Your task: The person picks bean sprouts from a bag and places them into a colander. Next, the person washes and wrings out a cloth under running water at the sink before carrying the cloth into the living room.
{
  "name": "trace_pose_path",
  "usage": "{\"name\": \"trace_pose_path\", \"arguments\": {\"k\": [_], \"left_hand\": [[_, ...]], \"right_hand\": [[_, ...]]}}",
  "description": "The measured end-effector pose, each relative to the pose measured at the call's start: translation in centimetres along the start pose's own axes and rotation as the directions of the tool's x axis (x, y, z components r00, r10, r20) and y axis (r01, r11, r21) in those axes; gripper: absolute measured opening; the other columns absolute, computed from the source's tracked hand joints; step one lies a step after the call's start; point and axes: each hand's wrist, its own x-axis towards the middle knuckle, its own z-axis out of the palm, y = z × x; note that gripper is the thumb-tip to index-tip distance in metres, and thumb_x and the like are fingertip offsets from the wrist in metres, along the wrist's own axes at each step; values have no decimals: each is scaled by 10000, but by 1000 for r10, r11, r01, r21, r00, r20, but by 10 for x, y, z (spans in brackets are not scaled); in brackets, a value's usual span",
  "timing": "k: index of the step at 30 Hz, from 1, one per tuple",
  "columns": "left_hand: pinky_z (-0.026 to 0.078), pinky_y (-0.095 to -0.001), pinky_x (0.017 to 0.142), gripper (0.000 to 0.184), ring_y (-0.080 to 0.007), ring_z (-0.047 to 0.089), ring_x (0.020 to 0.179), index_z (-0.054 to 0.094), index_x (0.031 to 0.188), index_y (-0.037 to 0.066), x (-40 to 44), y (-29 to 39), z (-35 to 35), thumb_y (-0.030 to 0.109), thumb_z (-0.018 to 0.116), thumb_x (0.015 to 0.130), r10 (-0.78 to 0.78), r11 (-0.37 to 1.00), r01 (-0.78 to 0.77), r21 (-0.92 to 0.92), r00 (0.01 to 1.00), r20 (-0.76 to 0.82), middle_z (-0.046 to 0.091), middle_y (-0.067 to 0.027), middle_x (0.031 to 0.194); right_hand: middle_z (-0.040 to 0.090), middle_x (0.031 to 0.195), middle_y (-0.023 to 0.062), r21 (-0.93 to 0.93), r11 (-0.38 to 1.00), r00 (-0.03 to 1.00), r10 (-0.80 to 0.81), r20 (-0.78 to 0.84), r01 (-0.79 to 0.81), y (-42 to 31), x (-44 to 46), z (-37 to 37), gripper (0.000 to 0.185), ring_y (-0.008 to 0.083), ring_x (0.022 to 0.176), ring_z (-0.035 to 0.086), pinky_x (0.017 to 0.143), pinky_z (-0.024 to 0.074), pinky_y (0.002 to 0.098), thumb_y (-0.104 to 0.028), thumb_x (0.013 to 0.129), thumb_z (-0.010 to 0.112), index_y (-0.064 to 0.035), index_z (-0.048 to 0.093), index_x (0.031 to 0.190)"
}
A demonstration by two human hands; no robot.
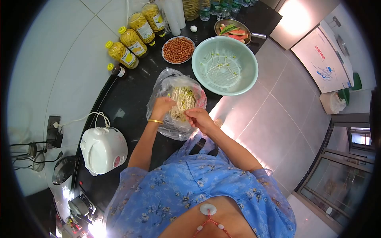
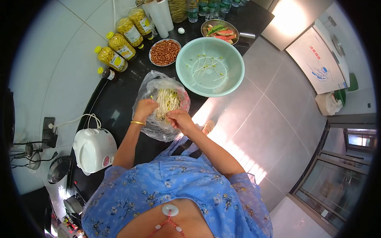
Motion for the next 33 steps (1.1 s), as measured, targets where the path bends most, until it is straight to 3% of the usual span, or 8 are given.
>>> {"name": "trace_pose_path", "arguments": {"k": [1,4,7,9,18,20,26,33], "left_hand": [[321,-204,428,93,-58,455,464,614,675,30,-6,1,4,102,667,701,-81,977,92,-192,995,61,527,28,556],[287,-184,411,88,-42,424,443,595,685,51,-15,-1,17,97,660,723,-183,933,197,-301,980,76,509,27,546],[298,-183,404,82,-48,431,442,589,679,37,-24,6,19,79,641,728,-198,924,225,-310,973,115,517,16,552],[299,-184,399,77,-50,434,441,589,684,34,-26,0,22,76,635,730,-222,914,259,-310,963,152,518,15,555],[390,-208,462,89,-78,505,520,571,808,24,-35,-24,43,44,619,736,-99,954,114,-279,993,65,554,-15,640],[409,-210,540,154,-79,518,621,545,872,9,-39,-29,48,8,611,733,-40,848,24,-529,999,-19,557,-29,738],[404,-199,590,138,-67,496,656,524,903,12,-59,-16,52,25,606,794,24,781,-113,-614,988,-151,542,-20,776],[361,-182,504,126,-40,472,587,578,886,10,-68,-1,47,109,614,816,-5,764,-105,-637,986,-168,530,20,707]], "right_hand": [[566,622,7,0,1000,1000,-1,1,1,0,3,5,88,72,453,481,384,356,201,-115,818,580,-39,607,781],[570,643,21,-122,984,990,134,34,-129,6,10,17,133,79,473,485,375,340,210,-145,818,600,-13,616,824],[564,625,26,-219,971,996,93,-8,-92,14,11,20,135,84,445,470,353,321,218,-145,800,626,-11,617,785],[563,615,33,-79,991,994,109,2,-109,17,9,17,120,86,433,463,345,310,213,-131,786,641,-15,617,774],[557,594,29,-51,997,995,49,-90,-54,23,-1,16,112,73,423,440,349,295,204,-110,757,681,-39,603,720],[555,591,25,-52,998,994,39,-98,-44,22,-3,17,112,71,424,438,350,288,202,-106,752,685,-39,603,719],[547,578,18,-100,995,995,4,-100,-14,16,-12,28,110,69,414,434,345,273,204,-94,740,679,-39,594,697],[528,553,15,-303,952,999,-45,-4,42,2,-15,34,65,76,409,421,380,291,203,-84,703,610,-47,577,661]]}}
